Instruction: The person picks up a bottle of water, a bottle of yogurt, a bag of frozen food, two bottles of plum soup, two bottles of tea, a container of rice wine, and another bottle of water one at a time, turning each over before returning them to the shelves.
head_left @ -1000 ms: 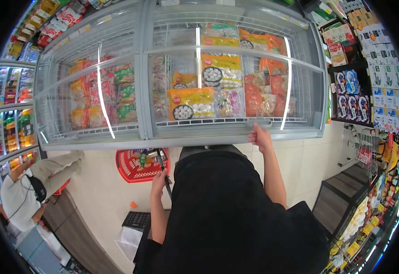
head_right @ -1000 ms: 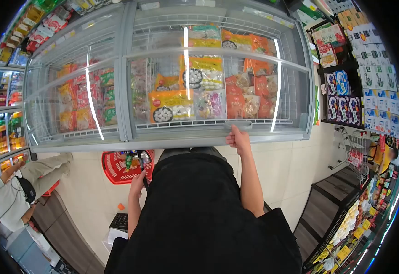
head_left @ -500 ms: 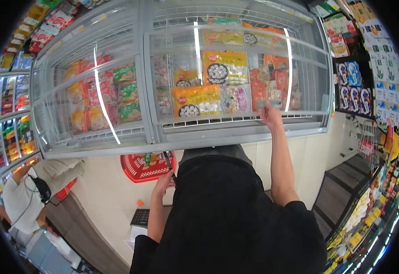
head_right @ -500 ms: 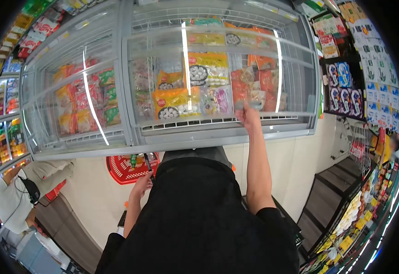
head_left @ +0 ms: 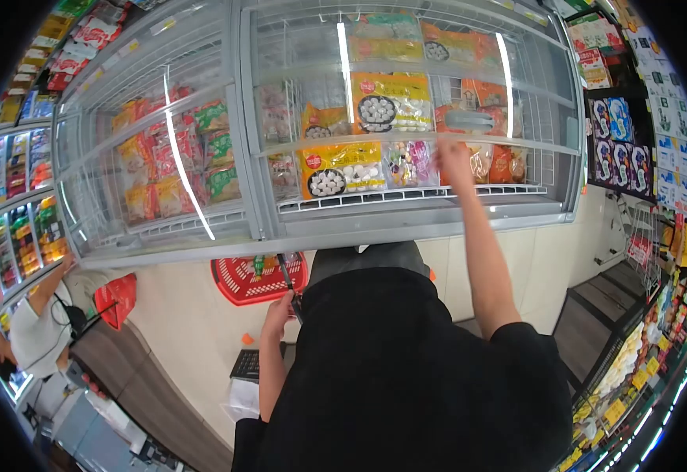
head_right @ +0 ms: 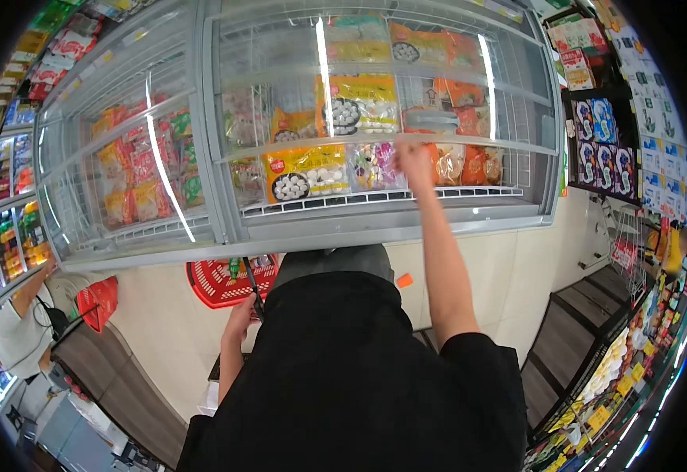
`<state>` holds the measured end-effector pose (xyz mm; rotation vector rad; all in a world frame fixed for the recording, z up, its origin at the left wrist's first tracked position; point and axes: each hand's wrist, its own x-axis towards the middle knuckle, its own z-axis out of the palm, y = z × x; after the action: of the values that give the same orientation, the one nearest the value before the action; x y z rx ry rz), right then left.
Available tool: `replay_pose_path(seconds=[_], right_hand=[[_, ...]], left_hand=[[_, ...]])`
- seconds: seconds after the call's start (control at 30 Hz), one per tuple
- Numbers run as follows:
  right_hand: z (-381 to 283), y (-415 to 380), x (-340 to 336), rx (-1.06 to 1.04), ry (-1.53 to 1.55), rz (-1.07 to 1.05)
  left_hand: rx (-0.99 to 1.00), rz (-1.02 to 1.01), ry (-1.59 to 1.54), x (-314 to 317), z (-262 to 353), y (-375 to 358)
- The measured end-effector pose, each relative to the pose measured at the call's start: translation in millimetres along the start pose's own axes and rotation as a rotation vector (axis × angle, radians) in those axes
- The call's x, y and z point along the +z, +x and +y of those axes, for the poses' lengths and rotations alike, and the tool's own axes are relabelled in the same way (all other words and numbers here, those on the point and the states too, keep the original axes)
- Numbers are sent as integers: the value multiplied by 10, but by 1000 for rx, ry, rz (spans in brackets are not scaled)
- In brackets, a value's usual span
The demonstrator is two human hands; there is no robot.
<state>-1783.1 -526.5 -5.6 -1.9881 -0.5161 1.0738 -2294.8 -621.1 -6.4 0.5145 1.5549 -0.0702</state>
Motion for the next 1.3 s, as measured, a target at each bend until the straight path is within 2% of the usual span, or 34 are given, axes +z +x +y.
replay_pose_path(seconds=[0.03, 0.13, 0.2, 0.23, 0.3, 0.33, 0.37, 0.47, 0.57, 0.63, 0.7, 0.8, 0.83, 0.9, 0.97, 1.03, 1.1, 1.17, 1.2, 1.23, 1.3], right_hand=[[130, -154, 203, 37, -23, -5], [822, 125, 666, 25, -130, -160], [987, 277, 905, -51, -488, -71], [1202, 388, 1014, -54, -483, -75], [1580, 598, 1223, 182, -307, -212], [1177, 407, 1194, 288, -344, -290], [1052, 366, 1234, 288, -345, -294], [1001, 379, 1268, 298, -401, -303], [1020, 386, 1295, 353, -327, -407], [868, 322, 1204, 261, -48, -360], [728, 175, 1174, 247, 20, -327], [337, -327, 1062, 167, 163, -310], [315, -480, 1048, 158, 158, -304], [279, -716, 983, 119, 345, -285], [45, -1001, 857, 136, 359, -235], [-36, -1280, 795, 182, 537, -178], [-62, -1553, 677, 140, 474, -204], [-24, -1738, 533, 101, 414, -237], [14, -1793, 401, 26, 227, -300], [-117, -1894, 342, -50, 40, -362], [-451, -2141, 132, -79, 27, -369]], left_hand=[[-6, 37, -25, 21, -48, -44], [18, 87, -70, 91, -91, -120], [42, 149, -36, 103, -151, -156], [71, 200, 7, 97, -167, -170], [90, 246, -22, 81, -220, -222], [103, 286, -51, 74, -263, -246], [101, 290, -53, 66, -284, -269], [105, 364, -97, 94, -333, -355], [188, 396, -34, 58, -344, -413], [260, 433, -81, 80, -311, -368], [280, 433, -98, 105, -250, -294], [505, 454, -31, 219, 128, -324], [512, 447, -38, 271, 265, -333], [615, 374, -143, 398, 527, -317], [684, 315, -132, 540, 766, -316], [747, 253, -114, 678, 973, -251], [773, 114, -83, 810, 1121, -177], [746, 139, -18, 931, 1262, -145], [721, 171, 47, 968, 1328, -120], [722, 168, 49, 984, 1388, -65], [689, 14, -11, 1016, 1458, 39]])
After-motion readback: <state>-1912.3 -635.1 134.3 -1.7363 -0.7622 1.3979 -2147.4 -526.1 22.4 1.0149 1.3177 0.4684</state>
